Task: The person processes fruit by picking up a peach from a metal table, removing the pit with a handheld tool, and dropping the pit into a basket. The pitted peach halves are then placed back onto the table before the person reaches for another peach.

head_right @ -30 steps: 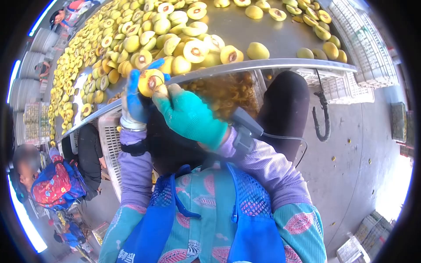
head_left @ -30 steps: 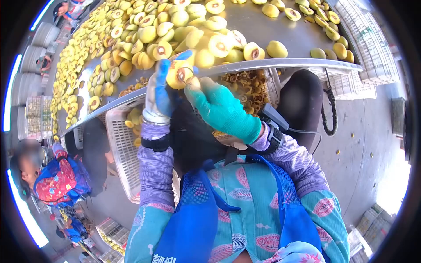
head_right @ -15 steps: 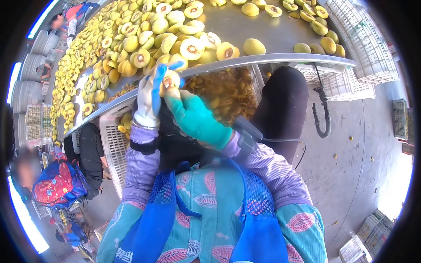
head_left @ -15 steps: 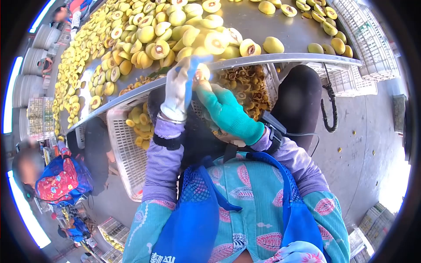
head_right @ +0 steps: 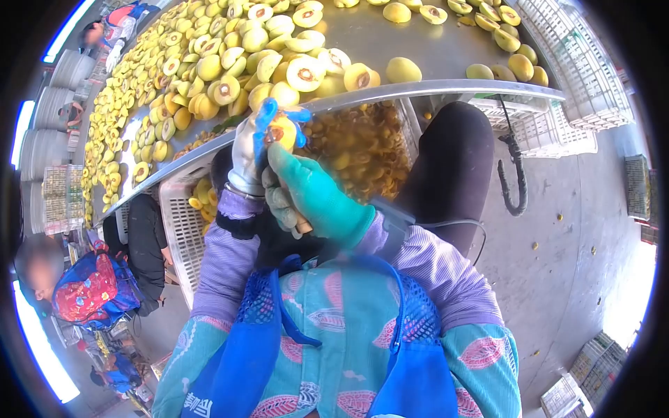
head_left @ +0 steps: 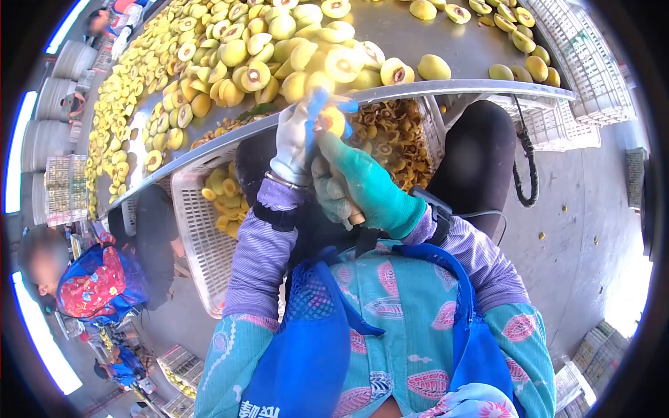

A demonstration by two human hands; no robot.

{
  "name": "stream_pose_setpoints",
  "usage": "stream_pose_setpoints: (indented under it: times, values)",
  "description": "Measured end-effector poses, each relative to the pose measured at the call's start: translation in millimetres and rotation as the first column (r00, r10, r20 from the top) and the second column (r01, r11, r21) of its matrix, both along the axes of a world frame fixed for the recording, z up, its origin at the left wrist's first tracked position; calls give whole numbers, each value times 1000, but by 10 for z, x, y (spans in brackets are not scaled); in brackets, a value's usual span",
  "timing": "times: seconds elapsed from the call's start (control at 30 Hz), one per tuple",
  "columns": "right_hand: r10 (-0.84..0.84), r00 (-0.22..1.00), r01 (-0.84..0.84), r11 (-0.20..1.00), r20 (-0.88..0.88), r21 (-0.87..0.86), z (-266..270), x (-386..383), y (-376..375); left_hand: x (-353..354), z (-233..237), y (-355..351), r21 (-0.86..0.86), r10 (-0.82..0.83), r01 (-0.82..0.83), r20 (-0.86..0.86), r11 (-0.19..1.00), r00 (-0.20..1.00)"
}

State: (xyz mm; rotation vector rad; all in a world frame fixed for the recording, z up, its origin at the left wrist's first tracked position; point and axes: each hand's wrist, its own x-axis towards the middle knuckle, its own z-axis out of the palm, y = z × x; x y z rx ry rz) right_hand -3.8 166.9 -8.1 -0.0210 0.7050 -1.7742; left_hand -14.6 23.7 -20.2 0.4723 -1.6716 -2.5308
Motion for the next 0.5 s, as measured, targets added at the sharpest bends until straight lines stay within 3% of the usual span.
stream_pose_setpoints:
  times: [0.03,0.13,0.2,0.23,0.27,0.3,0.33,0.37,0.4,0.43,0.5]
  values:
    - [-16,999,18,999,-49,37,-4,17,5,-12,-31,10,-10,9,-9,4,1000,1000]
    - [190,921,-50,924,341,-379,-82,-54,21,36,-56,3,-27,-59,57,-89,998,994]
    - [272,878,-22,844,394,-535,-142,-72,1,135,-20,52,60,-63,77,-205,995,977]
    - [318,849,4,795,422,-607,-152,-52,-14,212,-19,24,-409,-2,-122,-291,904,957]
    - [352,843,-10,766,406,-642,-136,-31,-13,300,-21,-29,-756,5,-318,-384,572,923]
    - [302,855,10,802,421,-597,-139,-21,15,378,-14,-108,-884,-42,-460,-464,89,885]
    - [250,870,31,833,426,-552,-142,-33,80,574,-31,-463,-491,153,-245,-221,836,963]
    - [197,884,52,860,424,-508,-148,-86,146,795,-35,-863,360,64,-88,78,929,995]
    - [131,822,131,903,554,-409,-372,-148,162,912,17,-1039,-261,247,-212,108,942,963]
    - [59,807,105,965,587,-241,-643,-201,199,965,53,-1141,-779,410,-239,25,580,912]
    - [-53,743,20,998,667,58,-895,-117,140,707,321,-1216,-996,562,-14,36,85,826]
